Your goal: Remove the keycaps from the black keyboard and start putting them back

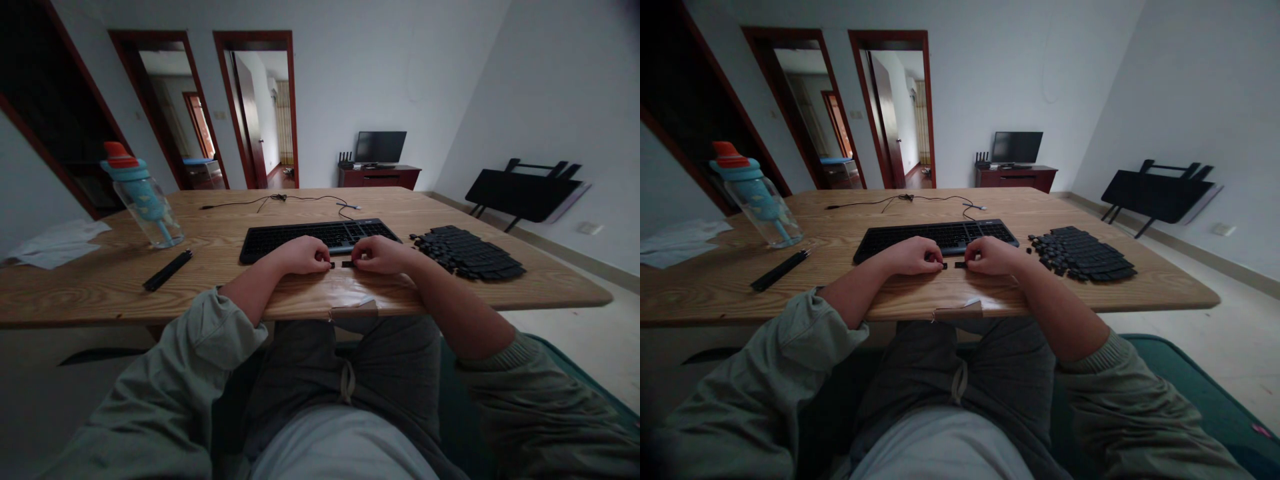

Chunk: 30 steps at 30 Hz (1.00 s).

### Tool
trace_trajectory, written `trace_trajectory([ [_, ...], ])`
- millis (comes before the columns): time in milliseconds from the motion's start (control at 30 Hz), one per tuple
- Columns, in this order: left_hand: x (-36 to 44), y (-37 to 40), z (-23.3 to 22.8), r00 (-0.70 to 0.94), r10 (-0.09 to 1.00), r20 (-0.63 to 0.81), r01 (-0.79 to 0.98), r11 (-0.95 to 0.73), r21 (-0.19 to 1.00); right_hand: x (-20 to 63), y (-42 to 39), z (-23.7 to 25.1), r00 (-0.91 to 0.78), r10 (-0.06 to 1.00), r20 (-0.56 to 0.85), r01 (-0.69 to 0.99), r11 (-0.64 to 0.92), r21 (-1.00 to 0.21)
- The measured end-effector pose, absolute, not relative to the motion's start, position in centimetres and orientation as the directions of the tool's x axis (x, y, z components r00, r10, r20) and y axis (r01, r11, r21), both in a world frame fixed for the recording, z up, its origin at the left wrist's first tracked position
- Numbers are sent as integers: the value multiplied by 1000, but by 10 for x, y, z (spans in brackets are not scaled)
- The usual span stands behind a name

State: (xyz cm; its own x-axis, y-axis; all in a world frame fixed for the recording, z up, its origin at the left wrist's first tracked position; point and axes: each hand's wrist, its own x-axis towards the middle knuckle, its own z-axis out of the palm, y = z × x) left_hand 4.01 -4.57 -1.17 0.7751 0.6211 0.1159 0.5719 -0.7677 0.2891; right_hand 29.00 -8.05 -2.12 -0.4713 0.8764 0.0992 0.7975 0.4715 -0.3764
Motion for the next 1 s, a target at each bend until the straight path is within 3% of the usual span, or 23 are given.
trace_trajectory([
  [600, 39, -47, -11, 776, 620, 114, 569, -767, 298, 289, -81, -22, -477, 872, 112, 789, 481, -382],
  [1000, 39, -46, -11, 778, 616, 125, 559, -769, 311, 290, -83, -21, -457, 868, 192, 774, 495, -395],
])
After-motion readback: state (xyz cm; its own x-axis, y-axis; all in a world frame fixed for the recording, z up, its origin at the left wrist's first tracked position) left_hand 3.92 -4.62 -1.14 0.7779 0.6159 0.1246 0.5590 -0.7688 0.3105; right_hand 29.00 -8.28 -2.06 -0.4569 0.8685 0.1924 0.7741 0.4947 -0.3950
